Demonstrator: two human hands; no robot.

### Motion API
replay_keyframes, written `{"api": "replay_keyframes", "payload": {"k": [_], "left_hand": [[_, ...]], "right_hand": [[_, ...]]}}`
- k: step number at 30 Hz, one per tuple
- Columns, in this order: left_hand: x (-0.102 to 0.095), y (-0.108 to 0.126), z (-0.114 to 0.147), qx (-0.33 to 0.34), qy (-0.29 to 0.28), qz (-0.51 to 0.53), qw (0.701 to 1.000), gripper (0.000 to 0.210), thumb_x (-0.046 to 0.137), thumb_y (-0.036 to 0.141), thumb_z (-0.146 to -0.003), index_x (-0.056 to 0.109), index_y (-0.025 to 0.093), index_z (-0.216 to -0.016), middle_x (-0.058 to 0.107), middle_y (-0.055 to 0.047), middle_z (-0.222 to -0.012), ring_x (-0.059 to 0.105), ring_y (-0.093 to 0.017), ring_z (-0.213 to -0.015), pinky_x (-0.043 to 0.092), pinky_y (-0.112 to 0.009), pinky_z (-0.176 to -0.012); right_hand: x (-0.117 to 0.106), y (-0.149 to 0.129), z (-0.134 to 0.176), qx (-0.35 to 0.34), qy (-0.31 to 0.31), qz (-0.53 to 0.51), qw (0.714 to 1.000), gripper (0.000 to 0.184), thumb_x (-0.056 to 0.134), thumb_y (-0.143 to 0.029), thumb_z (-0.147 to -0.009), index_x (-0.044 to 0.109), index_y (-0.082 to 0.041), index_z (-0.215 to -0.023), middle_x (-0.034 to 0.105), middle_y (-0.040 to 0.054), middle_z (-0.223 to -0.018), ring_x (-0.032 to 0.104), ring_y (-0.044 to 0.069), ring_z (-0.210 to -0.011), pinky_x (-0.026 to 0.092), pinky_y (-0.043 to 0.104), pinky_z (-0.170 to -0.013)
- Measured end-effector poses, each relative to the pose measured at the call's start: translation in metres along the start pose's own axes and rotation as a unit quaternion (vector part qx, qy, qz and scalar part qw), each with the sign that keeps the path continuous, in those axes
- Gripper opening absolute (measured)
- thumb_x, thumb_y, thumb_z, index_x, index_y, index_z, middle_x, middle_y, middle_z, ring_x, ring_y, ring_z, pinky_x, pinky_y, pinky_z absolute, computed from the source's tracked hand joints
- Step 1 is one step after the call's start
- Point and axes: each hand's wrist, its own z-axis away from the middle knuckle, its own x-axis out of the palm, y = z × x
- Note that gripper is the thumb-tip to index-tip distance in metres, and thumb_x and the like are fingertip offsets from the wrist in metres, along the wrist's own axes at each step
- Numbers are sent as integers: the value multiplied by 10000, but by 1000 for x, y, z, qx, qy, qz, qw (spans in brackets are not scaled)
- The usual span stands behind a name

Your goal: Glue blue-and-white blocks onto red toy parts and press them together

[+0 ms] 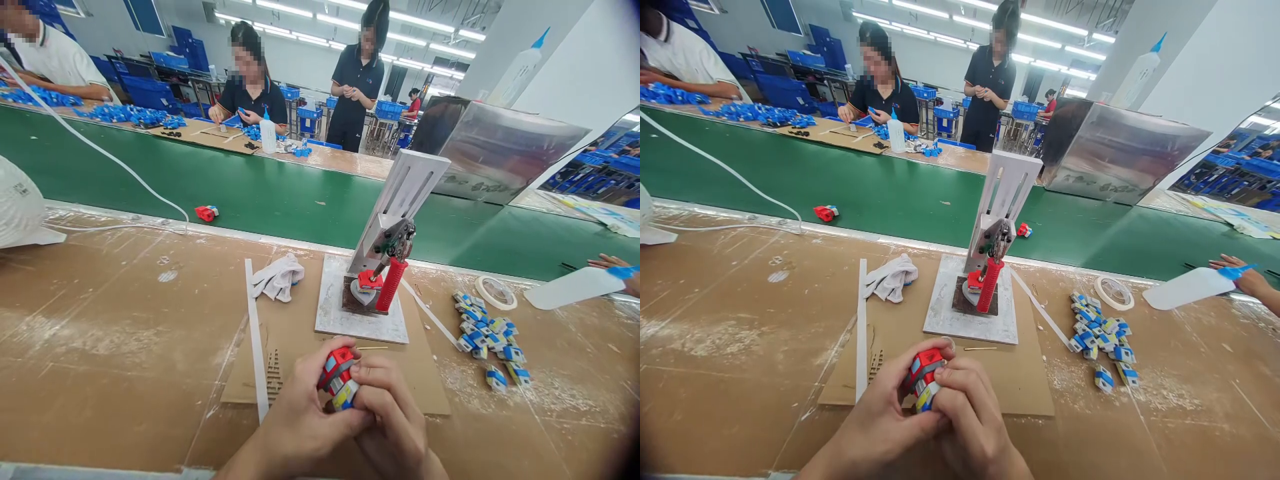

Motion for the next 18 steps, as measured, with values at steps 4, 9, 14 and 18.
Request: {"api": "replay_keyframes", "payload": {"k": [4, 9, 14, 18], "left_hand": [[-40, 22, -25, 95, -20, -156, 983, 595, 733, 288, -764, 588, 172, -1330, 653, -115, -1283, 649, -233, -1139, 517, -313, -1009], [-73, 65, -90, 174, -163, -424, 874, 586, 682, 243, -787, 574, 235, -1362, 370, -127, -1578, 433, -309, -1414, 463, -381, -1074], [-48, 92, -146, 126, -313, -570, 749, 553, 742, 243, -699, 638, 235, -1242, 482, -96, -1435, 653, -270, -1052, 518, -339, -867], [-36, 90, -160, 107, -322, -616, 712, 531, 722, 242, -704, 640, 231, -1228, 528, -98, -1329, 638, -251, -985, 496, -329, -815]], "right_hand": [[-41, 23, -9, 88, -66, -19, 994, 341, 715, -153, -862, 568, -206, -1165, 518, 100, -1278, 539, 166, -1207, 483, 242, -1032], [-82, 73, -38, 244, -139, -109, 954, 335, 655, -289, -938, 517, -287, -1244, 449, 73, -1442, 375, 211, -1407, 404, 330, -1087], [-85, 79, -55, 238, -268, -183, 915, 383, 677, -420, -919, 547, -333, -1268, 578, 29, -1182, 537, 170, -1069, 443, 319, -946], [-104, 56, -64, 211, -206, -300, 907, 470, 663, -540, -897, 570, -341, -1312, 614, 48, -1146, 584, 209, -1078, 480, 346, -941]]}}
